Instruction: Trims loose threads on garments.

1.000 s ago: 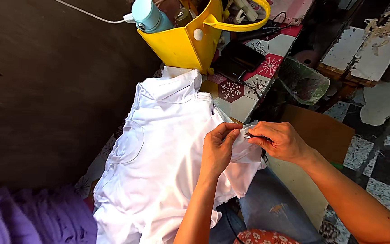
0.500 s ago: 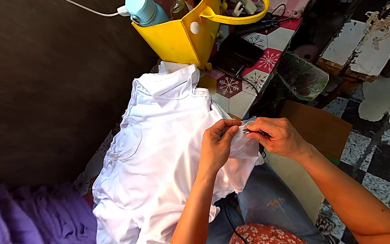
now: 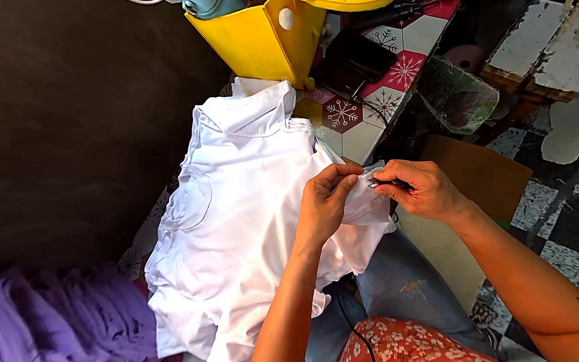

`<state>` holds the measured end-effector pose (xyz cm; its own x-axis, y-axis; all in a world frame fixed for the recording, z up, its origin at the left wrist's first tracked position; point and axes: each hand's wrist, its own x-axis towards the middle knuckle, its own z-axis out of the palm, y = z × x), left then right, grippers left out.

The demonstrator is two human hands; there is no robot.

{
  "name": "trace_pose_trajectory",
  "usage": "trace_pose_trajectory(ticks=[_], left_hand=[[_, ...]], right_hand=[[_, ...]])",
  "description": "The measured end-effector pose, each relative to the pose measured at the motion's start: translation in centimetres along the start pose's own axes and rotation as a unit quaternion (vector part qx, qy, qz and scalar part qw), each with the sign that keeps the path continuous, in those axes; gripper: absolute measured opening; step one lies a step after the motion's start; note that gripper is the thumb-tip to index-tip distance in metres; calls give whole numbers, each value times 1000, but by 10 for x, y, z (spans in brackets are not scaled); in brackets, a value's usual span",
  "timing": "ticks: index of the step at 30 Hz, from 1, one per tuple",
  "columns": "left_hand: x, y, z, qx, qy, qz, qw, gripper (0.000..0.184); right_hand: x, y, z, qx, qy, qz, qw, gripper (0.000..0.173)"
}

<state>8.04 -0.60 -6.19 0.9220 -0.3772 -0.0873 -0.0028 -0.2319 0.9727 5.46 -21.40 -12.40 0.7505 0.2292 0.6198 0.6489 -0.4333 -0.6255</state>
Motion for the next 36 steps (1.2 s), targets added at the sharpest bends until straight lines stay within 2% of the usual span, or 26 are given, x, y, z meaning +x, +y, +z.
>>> trace_pose_trajectory(ticks=[6, 13, 15, 16, 18, 19, 20, 21, 22, 24, 25, 27, 28, 29, 31, 33, 36], left_hand=[[6, 0, -2, -12, -4, -13, 1000, 13], [9, -2, -2, -40, -10, -32, 999, 15], [6, -5, -4, -42, -12, -19, 999, 15], [3, -7, -5, -35, -15, -7, 999, 17], [-10, -14, -5, -9, -29, 22, 999, 25], [-18, -20, -4, 18, -39, 42, 998, 24], [-27, -26, -3, 59, -57, 57, 995, 24], [-36, -32, -3, 108, -78, 66, 989, 25], [-48, -38, -3, 146, -102, 70, 981, 27], [-80, -47, -3, 169, -154, 73, 971, 30], [-97, -49, -4, 170, -151, 81, 970, 28], [-129, -46, -16, 189, -57, 94, 976, 25], [-145, -42, -30, 210, 16, 92, 973, 25], [-159, -36, -52, 248, 90, 83, 961, 26], [-185, -29, -109, 367, 213, 41, 905, 33], [-199, -36, -170, 458, 282, -54, 841, 42], [-213, -78, -236, 443, 355, -242, 787, 60]], right_hand=[[8, 0, -1, 6, -15, -14, 1000, 19], [15, -6, -1, -70, 2, -51, 996, 21], [10, -3, -1, -42, 39, 4, 998, 20], [6, -1, -2, -20, 47, 59, 997, 25], [-7, 5, -3, 32, 4, 186, 982, 53], [-17, 10, -1, 63, -24, 235, 970, 49], [-30, 14, 2, 72, -48, 271, 959, 33], [-45, 16, 3, 56, -67, 306, 948, 23], [-60, 14, 2, 29, -67, 346, 936, 22], [-89, 3, -7, -17, 17, 421, 907, 29], [-98, -4, -10, -23, 103, 425, 899, 30], [-95, -23, -2, 49, 276, 365, 888, 17], [-92, -37, 7, 125, 313, 330, 882, 18], [-94, -50, 21, 188, 302, 314, 880, 20], [-120, -65, 52, 225, 213, 353, 883, 22], [-151, -63, 80, 160, 99, 433, 882, 30], [-151, -67, 88, 73, 47, 439, 894, 37]])
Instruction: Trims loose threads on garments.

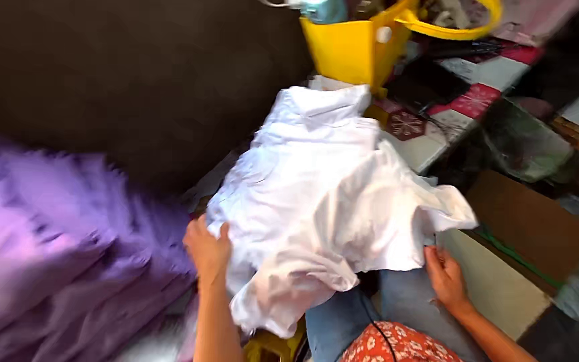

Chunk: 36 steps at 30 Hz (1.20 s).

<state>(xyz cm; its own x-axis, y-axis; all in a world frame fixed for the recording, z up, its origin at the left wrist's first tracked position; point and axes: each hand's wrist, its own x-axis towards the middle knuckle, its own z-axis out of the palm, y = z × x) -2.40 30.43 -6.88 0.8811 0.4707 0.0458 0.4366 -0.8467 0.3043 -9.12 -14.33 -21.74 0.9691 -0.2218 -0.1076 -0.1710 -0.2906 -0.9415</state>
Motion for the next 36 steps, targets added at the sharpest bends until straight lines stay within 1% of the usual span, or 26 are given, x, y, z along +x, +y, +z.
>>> trace_pose_trajectory(ticks=[1, 2, 3, 5, 7, 9, 11, 13, 16, 17, 19, 21, 22, 23, 24, 25, 26, 27, 28, 29, 31, 32, 33, 34, 35, 36], left_hand=[[8, -23, 9, -10, -20, -65, 998, 65], [14, -43, 19, -40, -34, -112, 992, 67], [18, -58, 30, -89, -32, -128, 987, 65], [18, -70, 46, -168, 24, -113, 979, 60], [18, -67, 48, -176, 70, -90, 978, 54], [27, -62, 46, -168, 88, -80, 978, 49], [40, -62, 40, -155, 81, -74, 982, 46], [44, -61, 29, -108, 44, -82, 990, 44], [39, -65, 5, -39, 6, -98, 994, 42], [39, -69, -3, -46, 2, -81, 996, 40], [43, -78, -13, -106, 10, -20, 994, 34], [39, -81, -23, -137, 15, 20, 990, 30], [33, -76, -33, -120, 15, 29, 992, 28], [19, -66, -43, -93, 31, 47, 994, 26], [-3, -52, -52, -72, 71, 90, 991, 24], [-31, -34, -55, -59, 126, 153, 979, 20], [-63, -14, -48, -55, 163, 207, 963, 17], [-102, 6, -33, -54, 178, 251, 950, 15], [-145, 25, -12, -65, 156, 281, 945, 16], [-186, 39, 11, -96, 97, 311, 941, 16], [-245, 44, 55, -202, -79, 337, 916, 15], [-264, 37, 70, -252, -145, 311, 905, 17], [-280, 26, 78, -289, -168, 256, 907, 18], [-292, 13, 79, -315, -149, 181, 920, 17], [-300, -1, 75, -334, -88, 97, 933, 16], [-301, -13, 69, -346, -6, 15, 938, 16]], right_hand=[[-2, -5, 2, -6, 4, -14, 1000, 38], [-5, -6, 4, -15, 12, -33, 999, 38], [-5, -5, 5, -23, 20, -52, 998, 38], [-5, -3, 3, -31, 28, -62, 997, 40], [-6, 0, 2, -35, 32, -53, 997, 42], [-2, 0, 3, -53, 28, -50, 997, 43], [0, -3, 7, -76, 23, -58, 995, 43], [1, -6, 10, -102, 24, -77, 991, 41], [-4, -7, 13, -91, 43, -69, 993, 43], [-5, -7, 13, -80, 48, -60, 994, 45], [-4, -8, 12, -71, 54, -59, 994, 47], [-5, -10, 11, -66, 57, -81, 993, 46], [-5, -11, 11, -57, 60, -105, 991, 45], [-4, -15, 11, -40, 64, -136, 988, 42], [-3, -26, 13, -11, 71, -174, 982, 40], [0, -41, 14, 27, 79, -218, 972, 37], [1, -60, 17, 73, 79, -258, 960, 31], [0, -81, 22, 118, 70, -287, 948, 22], [-4, -105, 31, 154, 44, -308, 938, 19], [-8, -126, 42, 170, 0, -326, 930, 22], [-15, -156, 68, 135, -123, -362, 914, 20], [-18, -164, 85, 99, -182, -377, 903, 20], [-21, -166, 102, 64, -223, -384, 893, 22], [-27, -164, 117, 37, -256, -386, 886, 22], [-32, -161, 131, 26, -283, -385, 878, 21], [-39, -159, 142, 29, -305, -382, 872, 21]])
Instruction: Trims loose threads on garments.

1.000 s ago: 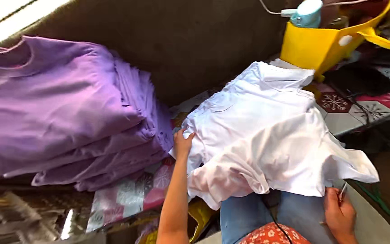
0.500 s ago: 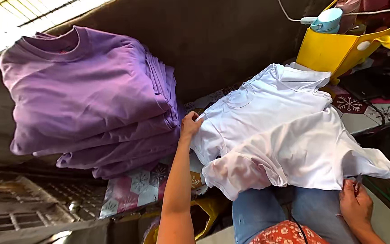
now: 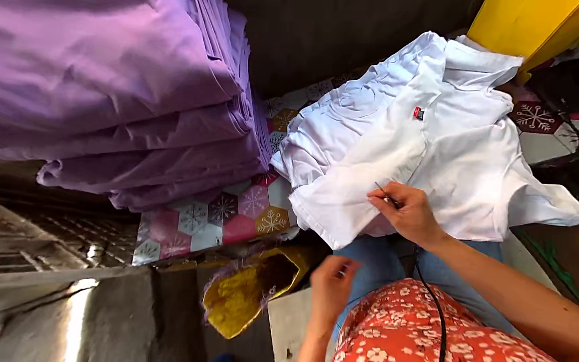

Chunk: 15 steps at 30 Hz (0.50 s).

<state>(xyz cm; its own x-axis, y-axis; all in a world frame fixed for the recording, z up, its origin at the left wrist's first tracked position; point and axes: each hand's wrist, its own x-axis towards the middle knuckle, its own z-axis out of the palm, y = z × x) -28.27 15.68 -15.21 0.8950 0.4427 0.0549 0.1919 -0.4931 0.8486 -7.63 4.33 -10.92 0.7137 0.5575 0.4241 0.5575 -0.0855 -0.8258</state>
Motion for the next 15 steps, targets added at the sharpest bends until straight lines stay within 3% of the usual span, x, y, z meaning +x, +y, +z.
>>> trace_pose_trajectory(ticks=[1, 3, 6, 11, 15], left_hand=[[3, -3, -14, -14, 85, -48, 995, 18], [21, -9, -34, -84, 168, -134, 973, 26], [55, -15, -36, -270, 194, -195, 923, 25], [79, -1, -19, -400, 204, -203, 870, 22], [89, -1, -16, -411, 197, -235, 858, 18]], right_hand=[[0, -2, 11, 14, -15, -3, 1000, 20], [1, -10, 32, 30, -46, -13, 998, 19], [6, -20, 64, 4, -105, -12, 994, 22], [36, -35, 85, -95, -316, 153, 931, 51], [42, -28, 85, -82, -314, 175, 930, 34]])
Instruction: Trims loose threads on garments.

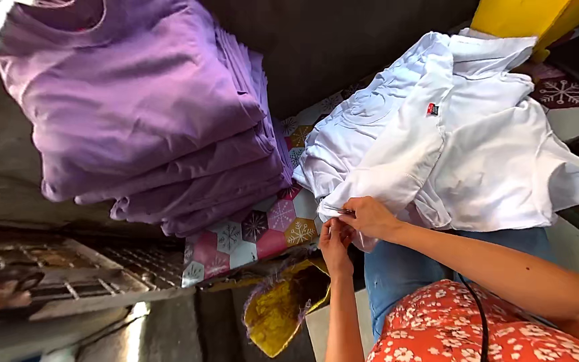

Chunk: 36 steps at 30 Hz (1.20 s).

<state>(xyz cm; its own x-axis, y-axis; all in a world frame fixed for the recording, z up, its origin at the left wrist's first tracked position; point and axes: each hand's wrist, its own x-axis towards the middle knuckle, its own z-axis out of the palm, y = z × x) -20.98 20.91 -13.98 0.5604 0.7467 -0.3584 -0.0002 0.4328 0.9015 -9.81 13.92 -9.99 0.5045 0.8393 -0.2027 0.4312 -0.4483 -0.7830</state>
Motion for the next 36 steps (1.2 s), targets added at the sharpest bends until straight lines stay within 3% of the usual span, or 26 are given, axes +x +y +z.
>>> trace_pose_trajectory(ticks=[3, 7, 10, 12, 14, 17, 20, 22, 24, 25, 28, 30, 31, 33, 36], left_hand=[[4, 3, 8, 22, -20, 19, 999, 22], [3, 11, 22, -5, -33, 117, 993, 28], [8, 10, 24, 46, -48, 190, 980, 15], [11, 1, 16, 148, -47, 201, 967, 10], [18, -20, 13, 290, -42, 242, 925, 25], [42, -35, 29, 416, -29, 359, 835, 27], [87, -17, 59, 395, -31, 413, 820, 25], [109, -9, 74, 374, -32, 426, 823, 29], [109, 0, 73, 375, -40, 382, 843, 37], [100, 6, 67, 380, -36, 356, 853, 37], [56, 27, 43, 341, 13, 254, 905, 10], [24, 30, 35, 162, -7, 81, 983, 38], [11, 29, 37, 45, -12, -4, 999, 45], [-10, 24, 43, -94, -26, -76, 992, 40], [-20, 17, 48, -143, -56, -70, 986, 53]], right_hand=[[-6, 4, -4, 53, 19, -14, 998, 30], [-16, -2, -14, 102, 48, -12, 994, 27], [-19, -7, -24, 73, 69, -34, 994, 23], [-19, -6, -31, 1, 98, -82, 992, 20], [-18, 0, -52, -68, 199, -130, 969, 16], [-30, 13, -88, -90, 316, -135, 935, 13], [-61, 33, -75, -95, 367, -114, 919, 12], [-69, 60, -56, -28, 363, -25, 931, 16], [-68, 87, -51, 106, 325, 87, 936, 27], [-68, 93, -46, 131, 341, 96, 926, 29], [-75, 81, -35, 85, 435, 2, 897, 21], [-82, 76, -31, 54, 448, -58, 890, 19], [-83, 78, -28, 50, 450, -78, 888, 18], [-85, 87, -21, 61, 443, -89, 890, 18], [-87, 103, -6, 39, 424, -83, 901, 19]])
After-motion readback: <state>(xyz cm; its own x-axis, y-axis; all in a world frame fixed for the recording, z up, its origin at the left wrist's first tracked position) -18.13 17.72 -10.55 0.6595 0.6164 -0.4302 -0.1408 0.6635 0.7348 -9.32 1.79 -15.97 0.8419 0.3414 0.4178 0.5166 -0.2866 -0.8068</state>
